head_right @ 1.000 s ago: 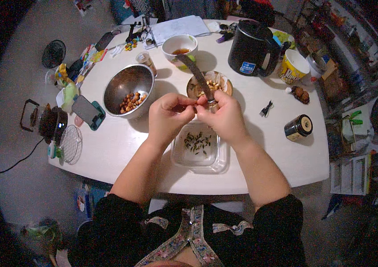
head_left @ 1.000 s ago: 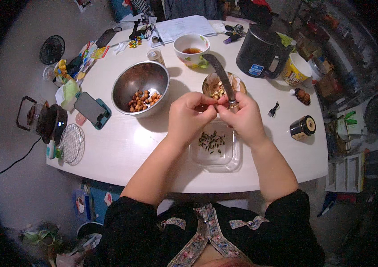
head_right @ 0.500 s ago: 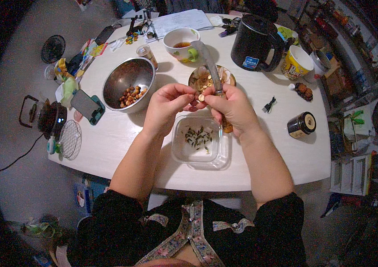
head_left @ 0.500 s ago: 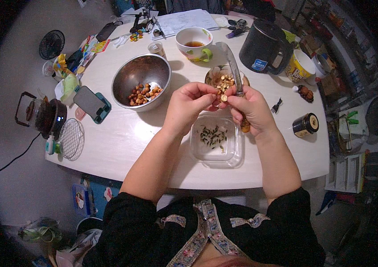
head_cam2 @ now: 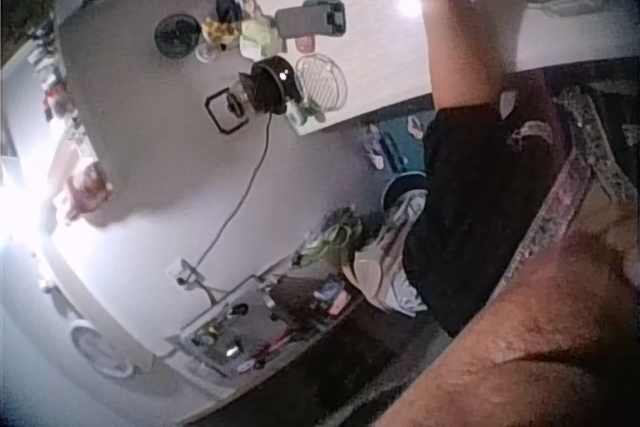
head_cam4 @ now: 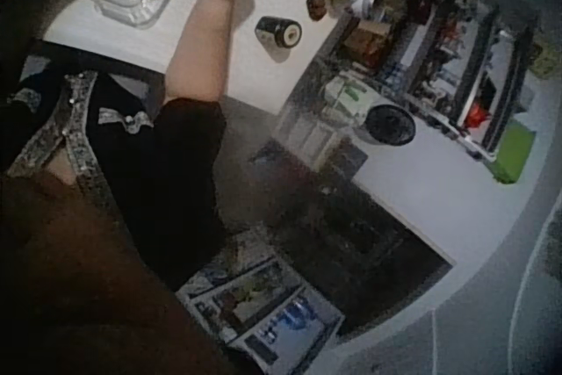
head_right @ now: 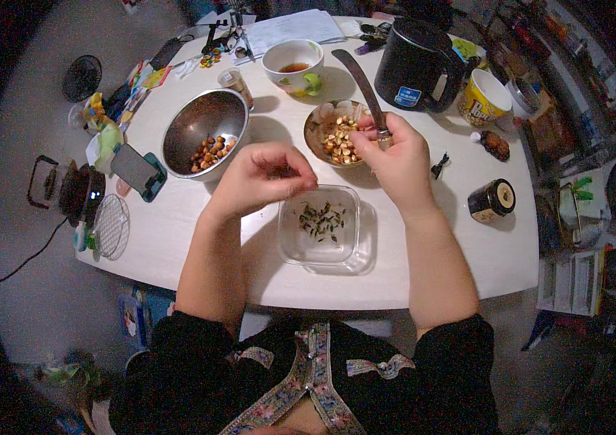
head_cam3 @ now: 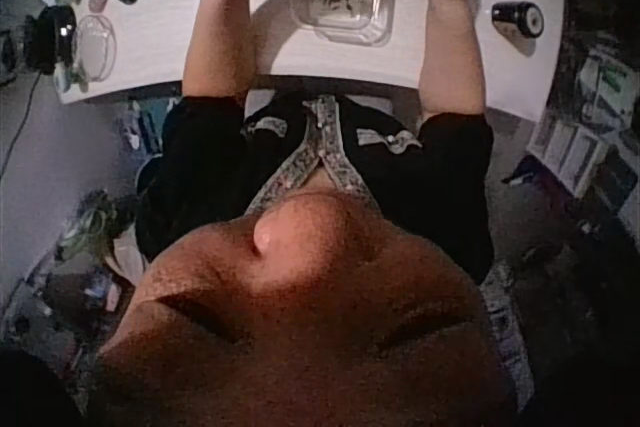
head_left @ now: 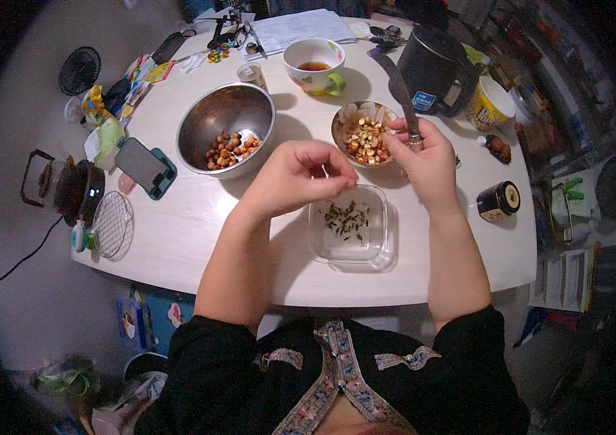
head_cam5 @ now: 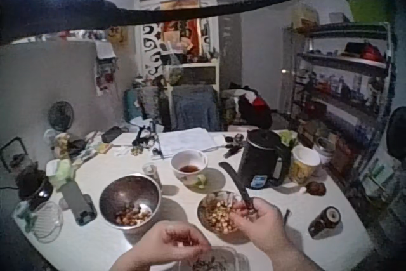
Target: The person sits at a table and uses a small knife to peel the skins off roasted nuts. They pick up nuts from a metal bowl, scrape the skins off with the knife, and place the peeled nuts into a small glass bowl while discarding the skins into a plastic container.
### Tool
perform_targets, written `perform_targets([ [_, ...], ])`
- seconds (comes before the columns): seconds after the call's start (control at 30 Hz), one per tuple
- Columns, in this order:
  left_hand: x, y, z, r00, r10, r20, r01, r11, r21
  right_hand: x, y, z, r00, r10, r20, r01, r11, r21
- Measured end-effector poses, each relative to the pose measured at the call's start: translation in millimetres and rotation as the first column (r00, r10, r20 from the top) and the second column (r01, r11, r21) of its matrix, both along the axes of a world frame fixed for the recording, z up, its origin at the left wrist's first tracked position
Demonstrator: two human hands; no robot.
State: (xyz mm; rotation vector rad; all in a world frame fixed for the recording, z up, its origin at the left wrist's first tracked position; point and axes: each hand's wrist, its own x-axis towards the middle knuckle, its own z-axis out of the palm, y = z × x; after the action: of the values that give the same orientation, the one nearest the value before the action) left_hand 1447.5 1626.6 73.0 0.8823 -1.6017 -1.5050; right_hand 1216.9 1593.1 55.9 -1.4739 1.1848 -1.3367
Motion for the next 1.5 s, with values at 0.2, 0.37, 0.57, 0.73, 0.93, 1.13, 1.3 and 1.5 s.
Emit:
perform_targets([
  [0.2,3,1,11,0.92,-0.198,0.337,0.275,0.941,-0.198,-2,1,3,0.988,-0.068,-0.139,0.064,0.997,-0.034],
  [0.37,5,2,8,0.918,-0.115,0.38,0.248,0.913,-0.324,0,-1,-5,0.996,-0.057,-0.075,0.049,0.993,-0.112],
  [0.57,15,-4,-3,0.861,0.424,0.282,-0.33,0.886,-0.326,6,7,5,1.0,-0.002,-0.015,0.002,1.0,0.003],
  [0.73,5,1,-4,0.557,0.527,0.642,-0.131,0.819,-0.558,8,10,-2,0.999,0.036,-0.001,-0.036,0.996,-0.087],
  [0.93,7,-8,-30,0.319,0.533,0.784,0.038,0.819,-0.573,13,13,-1,0.995,0.103,-0.012,-0.104,0.993,-0.055],
  [1.13,2,-12,-25,0.583,0.573,0.576,-0.164,0.777,-0.607,15,19,4,0.989,0.12,-0.091,-0.129,0.987,-0.098],
  [1.3,-9,-9,-12,0.885,0.267,-0.382,-0.251,0.963,0.094,23,37,11,0.976,0.189,-0.113,-0.2,0.974,-0.103],
  [1.5,-14,-5,-20,0.68,0.167,-0.714,-0.07,0.984,0.164,29,41,16,0.941,0.15,-0.303,-0.258,0.9,-0.353],
])
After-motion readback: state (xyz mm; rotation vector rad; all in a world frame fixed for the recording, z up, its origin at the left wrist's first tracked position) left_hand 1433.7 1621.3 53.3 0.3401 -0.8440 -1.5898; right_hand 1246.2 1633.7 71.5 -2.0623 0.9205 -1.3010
